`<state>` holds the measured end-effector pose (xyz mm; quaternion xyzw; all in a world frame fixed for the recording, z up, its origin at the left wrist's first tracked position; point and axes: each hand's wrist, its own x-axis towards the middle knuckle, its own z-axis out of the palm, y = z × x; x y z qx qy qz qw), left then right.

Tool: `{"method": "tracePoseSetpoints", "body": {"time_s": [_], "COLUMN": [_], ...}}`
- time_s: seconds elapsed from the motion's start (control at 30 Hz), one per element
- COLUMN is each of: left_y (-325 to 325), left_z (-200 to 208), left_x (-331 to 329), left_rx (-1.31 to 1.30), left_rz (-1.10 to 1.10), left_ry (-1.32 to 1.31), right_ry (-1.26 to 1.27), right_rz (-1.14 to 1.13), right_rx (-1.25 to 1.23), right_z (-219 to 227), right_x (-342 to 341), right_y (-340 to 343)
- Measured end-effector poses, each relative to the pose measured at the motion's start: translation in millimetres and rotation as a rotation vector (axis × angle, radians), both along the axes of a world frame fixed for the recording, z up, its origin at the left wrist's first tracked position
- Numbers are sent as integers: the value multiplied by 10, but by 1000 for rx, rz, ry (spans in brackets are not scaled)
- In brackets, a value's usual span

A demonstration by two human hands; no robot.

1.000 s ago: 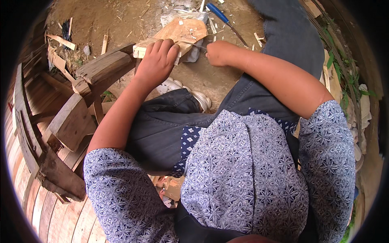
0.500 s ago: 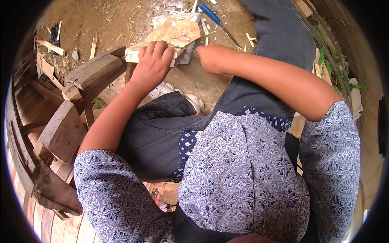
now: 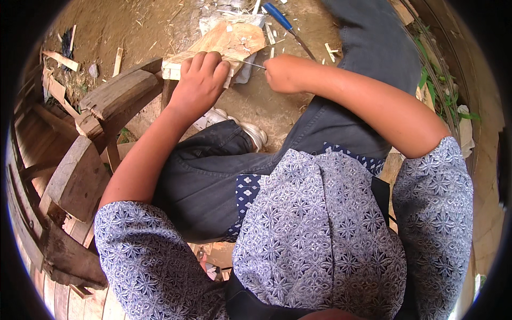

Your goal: The person sits on the ground and uses a knife to carve and shape a small wooden block. They repeatedly shave thin layers from the block, rotate it to work on different sides, and occasionally inspect the carved surface.

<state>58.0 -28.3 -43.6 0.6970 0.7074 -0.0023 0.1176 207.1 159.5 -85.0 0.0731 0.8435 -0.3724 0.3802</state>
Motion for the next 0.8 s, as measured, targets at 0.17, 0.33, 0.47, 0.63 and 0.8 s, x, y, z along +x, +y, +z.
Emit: {"method": "tracePoseSetpoints", "body": {"time_s": [0.17, 0.33, 0.47, 0.63, 0.8], "left_y": [14, -2, -25, -16, -68], "left_z": [7, -21, -16, -28, -45], "left_x": [17, -6, 6, -33, -48], "left_rx": [5, 32, 45, 35, 28], "left_rz": [1, -17, -43, -36, -14], "left_ry": [-5, 51, 94, 99, 72], "right_ry": [-36, -31, -158, -35, -156], "right_rz": [-113, -168, -97, -129, -193], "right_rx": [53, 103, 136, 122, -101], "right_z": [9, -101, -253, -410, 129], "right_x": [25, -65, -280, -183, -174], "right_y": [-129, -247, -307, -277, -103]}}
